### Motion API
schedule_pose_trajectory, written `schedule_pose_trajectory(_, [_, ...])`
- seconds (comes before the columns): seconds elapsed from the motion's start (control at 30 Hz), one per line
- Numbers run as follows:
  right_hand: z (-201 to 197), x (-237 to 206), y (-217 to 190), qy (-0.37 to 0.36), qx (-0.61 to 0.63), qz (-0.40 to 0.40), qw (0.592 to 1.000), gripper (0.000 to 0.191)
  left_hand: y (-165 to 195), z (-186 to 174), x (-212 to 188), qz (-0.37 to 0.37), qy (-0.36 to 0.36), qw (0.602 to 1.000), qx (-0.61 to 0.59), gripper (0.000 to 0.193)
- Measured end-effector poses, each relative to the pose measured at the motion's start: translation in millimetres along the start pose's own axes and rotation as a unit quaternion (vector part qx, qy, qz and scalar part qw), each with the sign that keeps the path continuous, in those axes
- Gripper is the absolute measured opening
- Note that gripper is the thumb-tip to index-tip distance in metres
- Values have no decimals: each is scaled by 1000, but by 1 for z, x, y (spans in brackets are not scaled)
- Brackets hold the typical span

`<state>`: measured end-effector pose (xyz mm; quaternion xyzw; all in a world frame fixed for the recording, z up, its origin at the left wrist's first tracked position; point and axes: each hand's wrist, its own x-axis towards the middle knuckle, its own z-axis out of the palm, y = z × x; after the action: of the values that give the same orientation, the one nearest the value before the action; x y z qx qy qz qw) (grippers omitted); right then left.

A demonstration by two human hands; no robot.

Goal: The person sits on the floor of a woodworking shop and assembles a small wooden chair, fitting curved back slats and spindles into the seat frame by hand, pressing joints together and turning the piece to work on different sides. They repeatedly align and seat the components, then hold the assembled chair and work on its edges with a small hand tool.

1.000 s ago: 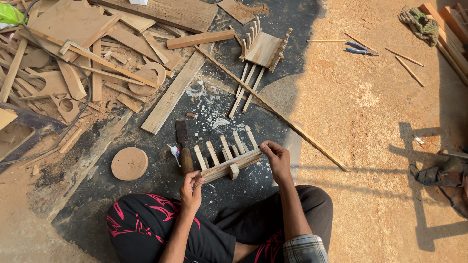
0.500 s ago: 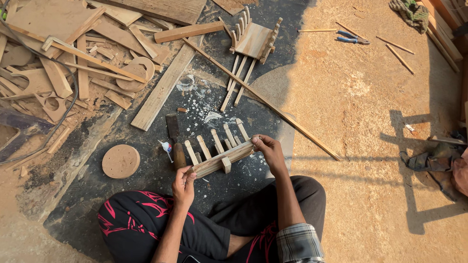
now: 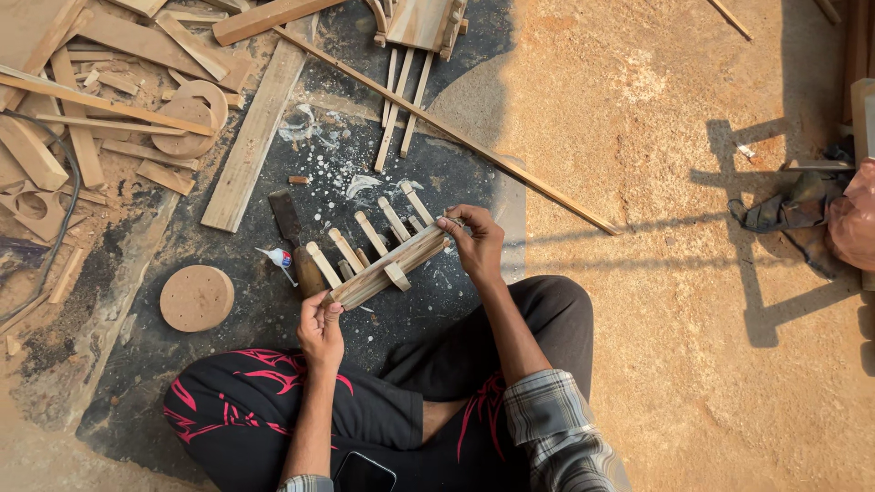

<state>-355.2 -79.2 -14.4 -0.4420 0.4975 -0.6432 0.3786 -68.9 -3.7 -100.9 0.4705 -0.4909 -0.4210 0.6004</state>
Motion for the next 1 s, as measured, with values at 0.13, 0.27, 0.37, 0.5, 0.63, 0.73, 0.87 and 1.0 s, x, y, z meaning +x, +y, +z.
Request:
schedule_pose_trajectory(0.13, [-7,4,1,-13,34,105,994,23,-2,-1,0,10,4,1000,30,37])
schedule_pose_trajectory(0.27, [-15,4,2,-41,64,133,988,30,-3,-1,0,-2,12,999,38,38])
schedule_pose_trajectory(0.37, [-16,3,4,-60,33,175,982,38,-5,-2,0,1,12,999,52,38])
schedule_pose_trajectory(0.5, [-14,4,9,-59,32,166,984,43,-7,-3,-1,-11,15,999,44,39])
schedule_pose_trajectory(0.63, [-14,6,10,-57,12,171,984,39,-9,-4,-1,-2,8,999,32,38])
schedule_pose_trajectory(0.73, [-11,3,6,-24,-39,158,986,33,-8,-4,-1,3,4,1000,26,38])
schedule_pose_trajectory(0.87, [0,-6,3,21,-288,-113,951,24,-7,-3,0,2,6,1000,29,38])
schedule_pose_trajectory(1.0, [3,-8,2,52,-253,-83,962,25,-5,-1,0,-9,20,997,70,37])
